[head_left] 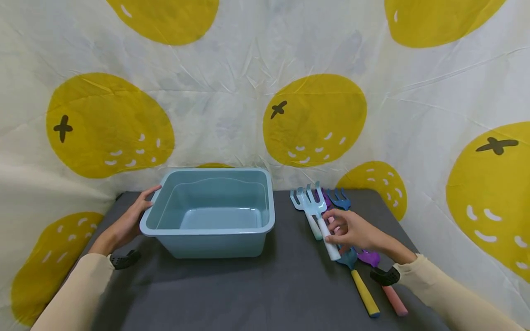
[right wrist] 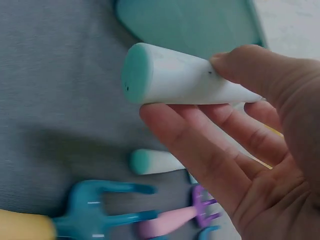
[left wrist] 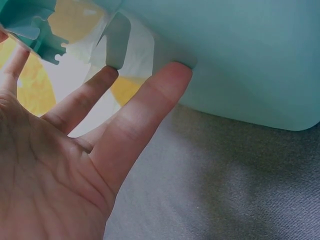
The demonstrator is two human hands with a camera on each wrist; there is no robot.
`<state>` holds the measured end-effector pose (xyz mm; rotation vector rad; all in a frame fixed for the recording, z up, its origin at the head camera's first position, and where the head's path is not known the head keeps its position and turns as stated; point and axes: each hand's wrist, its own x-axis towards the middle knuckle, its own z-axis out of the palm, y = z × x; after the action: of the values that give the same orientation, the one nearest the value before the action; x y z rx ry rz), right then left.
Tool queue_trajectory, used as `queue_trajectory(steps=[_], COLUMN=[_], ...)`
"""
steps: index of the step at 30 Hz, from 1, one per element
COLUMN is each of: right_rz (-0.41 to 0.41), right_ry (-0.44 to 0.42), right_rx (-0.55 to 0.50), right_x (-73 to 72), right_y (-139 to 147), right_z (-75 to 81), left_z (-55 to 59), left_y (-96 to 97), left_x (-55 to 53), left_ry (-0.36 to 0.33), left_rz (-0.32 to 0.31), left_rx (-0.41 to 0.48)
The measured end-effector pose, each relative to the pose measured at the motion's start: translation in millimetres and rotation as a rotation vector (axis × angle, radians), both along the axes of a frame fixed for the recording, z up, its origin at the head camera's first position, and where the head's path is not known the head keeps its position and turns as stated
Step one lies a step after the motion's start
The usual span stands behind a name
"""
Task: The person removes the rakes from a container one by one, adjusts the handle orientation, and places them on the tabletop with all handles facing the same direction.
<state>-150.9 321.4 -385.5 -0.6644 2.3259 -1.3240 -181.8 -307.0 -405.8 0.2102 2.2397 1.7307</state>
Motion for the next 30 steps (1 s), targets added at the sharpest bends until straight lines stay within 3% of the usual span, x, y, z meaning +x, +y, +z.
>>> queue_trajectory(steps=[8,14,23,30], right_rz=[-0.102,-0.117,-0.122,-0.147], right_ry=[-0.157,-0.239,-0.337,-0.364], right_rx=[-0.051,-0.082,-0.147,-0.129], right_x=[27.0,42.4,61.4,70.9], right_y=[9.7,13.1,14.4,13.0], right_z=[-38.3,-60.5,-81.5,-82.2], left_z=[3.1,2.5,3.2,2.0], left_y=[1.0,0.4,-0.6,-0.5], left_x=[0.2,0.6,0.5,-0.3], left_ry=[-0.005,-0.004,0.008,0.003], left_rz=[0.010,0.004,-0.005,-0.016], left_rx=[-0.018,-0.015,-0.025,-0.014])
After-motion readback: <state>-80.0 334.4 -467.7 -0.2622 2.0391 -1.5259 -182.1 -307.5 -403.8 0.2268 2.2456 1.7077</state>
